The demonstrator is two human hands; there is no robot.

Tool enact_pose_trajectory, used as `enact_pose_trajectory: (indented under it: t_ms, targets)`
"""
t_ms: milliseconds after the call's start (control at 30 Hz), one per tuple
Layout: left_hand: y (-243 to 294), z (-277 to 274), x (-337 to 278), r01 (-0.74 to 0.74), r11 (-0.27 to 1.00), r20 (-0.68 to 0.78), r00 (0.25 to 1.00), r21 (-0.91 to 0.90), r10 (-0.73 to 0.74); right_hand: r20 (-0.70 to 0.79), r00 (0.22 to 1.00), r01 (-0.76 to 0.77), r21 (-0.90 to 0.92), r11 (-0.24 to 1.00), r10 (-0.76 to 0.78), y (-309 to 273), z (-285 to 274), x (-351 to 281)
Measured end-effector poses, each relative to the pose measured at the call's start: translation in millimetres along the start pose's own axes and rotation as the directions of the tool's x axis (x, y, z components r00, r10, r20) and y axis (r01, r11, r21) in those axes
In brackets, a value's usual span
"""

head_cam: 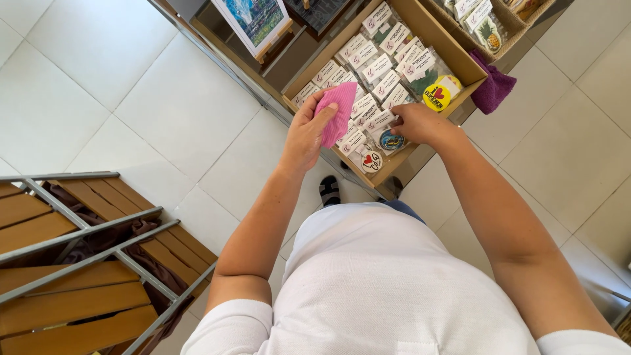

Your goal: Cleaning individual packaged stickers with a pink cloth and organizing them in a cardboard box.

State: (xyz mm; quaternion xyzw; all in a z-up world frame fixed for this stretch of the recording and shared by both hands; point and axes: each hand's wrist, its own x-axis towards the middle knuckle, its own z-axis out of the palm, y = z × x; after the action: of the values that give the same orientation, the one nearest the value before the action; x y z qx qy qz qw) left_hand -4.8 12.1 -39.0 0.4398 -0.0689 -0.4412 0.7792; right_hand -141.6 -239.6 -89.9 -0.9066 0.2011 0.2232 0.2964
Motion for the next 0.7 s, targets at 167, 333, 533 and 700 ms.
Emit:
enact_pose_trajectory:
  t_ms: [167,333,533,700]
  targets:
    - [-5.1,3.0,2.0,-0.034,0.999,-0.03,0.999,-0.029,0.033,0.007,1.0,0.016,-0.023,1.0,-0.016,1.6,1.1,2.2]
    - [-10.4,17.5,3.7,-0.046,0.999,-0.097,0.994,-0.021,0.043,-0.003,0.999,0.042,-0.056,0.998,-0.042,-17.8,-24.6,-5.2]
    - [-22.3,40.6,0.3,-0.206,0.97,-0.186,0.966,-0.127,0.181,-0.095,0.94,0.327,-0.013,0.945,-0.327,-19.1,-28.6,12.2]
    - [-58.3,48.4,2.0,-0.316,0.942,-0.346,0.901,-0.11,0.262,-0.088,0.856,0.506,-0.056,0.861,-0.509,-12.5,-24.5,28.5]
